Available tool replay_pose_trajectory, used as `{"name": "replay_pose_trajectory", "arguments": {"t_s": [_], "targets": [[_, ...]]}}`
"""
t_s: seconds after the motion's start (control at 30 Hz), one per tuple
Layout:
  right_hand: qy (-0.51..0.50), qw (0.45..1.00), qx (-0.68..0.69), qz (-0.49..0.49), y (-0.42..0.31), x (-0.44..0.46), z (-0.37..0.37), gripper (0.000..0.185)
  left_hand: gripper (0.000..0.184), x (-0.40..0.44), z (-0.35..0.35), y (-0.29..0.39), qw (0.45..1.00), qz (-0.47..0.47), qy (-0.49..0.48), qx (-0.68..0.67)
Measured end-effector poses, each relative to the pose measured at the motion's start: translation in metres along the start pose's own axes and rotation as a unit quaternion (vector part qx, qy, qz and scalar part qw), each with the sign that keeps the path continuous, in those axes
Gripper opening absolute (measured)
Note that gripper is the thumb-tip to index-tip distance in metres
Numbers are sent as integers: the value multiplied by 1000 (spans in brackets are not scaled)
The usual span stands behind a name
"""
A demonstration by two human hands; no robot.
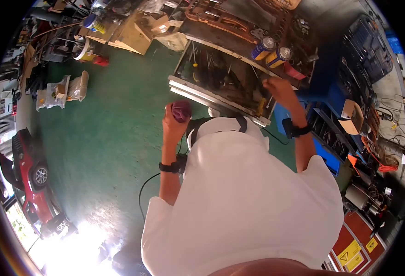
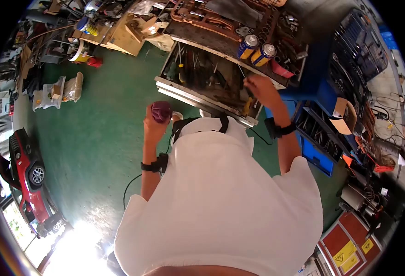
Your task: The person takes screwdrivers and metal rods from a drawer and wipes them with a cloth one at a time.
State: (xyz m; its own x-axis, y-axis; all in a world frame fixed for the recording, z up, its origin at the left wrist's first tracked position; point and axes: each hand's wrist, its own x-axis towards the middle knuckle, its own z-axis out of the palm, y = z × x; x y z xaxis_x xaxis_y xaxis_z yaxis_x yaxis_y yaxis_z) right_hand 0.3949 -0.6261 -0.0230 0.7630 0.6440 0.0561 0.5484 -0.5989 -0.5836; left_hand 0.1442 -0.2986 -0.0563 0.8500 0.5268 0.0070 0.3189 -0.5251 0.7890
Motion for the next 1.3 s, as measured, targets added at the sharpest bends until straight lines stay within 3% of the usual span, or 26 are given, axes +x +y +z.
{"name": "replay_pose_trajectory", "arguments": {"t_s": [0.07,0.1,0.17,0.27,0.5,0.57,0.73,0.8,0.9,0.97,1.17,1.3], "targets": [[-131,990,5,-47,24,-23,28,20,55,1,1,1,1000,-19,-12,-14],[-132,990,5,-43,30,-32,39,20,56,2,2,1,999,-25,-17,-18],[-246,969,-4,27,39,-48,57,19,56,6,2,2,1000,-17,-18,-18],[-274,958,-12,87,53,-64,85,20,57,12,5,-6,997,-40,-39,-48],[-226,967,40,109,109,-82,154,24,61,43,46,-57,989,-116,-87,23],[-204,971,65,111,113,-77,164,24,65,53,61,-84,991,-21,-105,79],[-176,972,48,144,117,-53,176,24,65,76,80,-75,991,4,-115,73],[-177,967,63,171,115,-45,179,23,63,78,84,-71,983,-40,-174,37],[-94,985,28,144,128,-27,196,28,62,76,96,-77,978,-57,-201,2],[-83,961,107,243,131,-12,209,30,61,70,99,-83,972,-73,-221,-20],[-69,917,206,334,123,42,228,28,59,55,87,-67,956,-85,-280,-30],[-41,926,259,272,146,67,283,26,59,44,64,-51,961,-103,-254,-37]]}}
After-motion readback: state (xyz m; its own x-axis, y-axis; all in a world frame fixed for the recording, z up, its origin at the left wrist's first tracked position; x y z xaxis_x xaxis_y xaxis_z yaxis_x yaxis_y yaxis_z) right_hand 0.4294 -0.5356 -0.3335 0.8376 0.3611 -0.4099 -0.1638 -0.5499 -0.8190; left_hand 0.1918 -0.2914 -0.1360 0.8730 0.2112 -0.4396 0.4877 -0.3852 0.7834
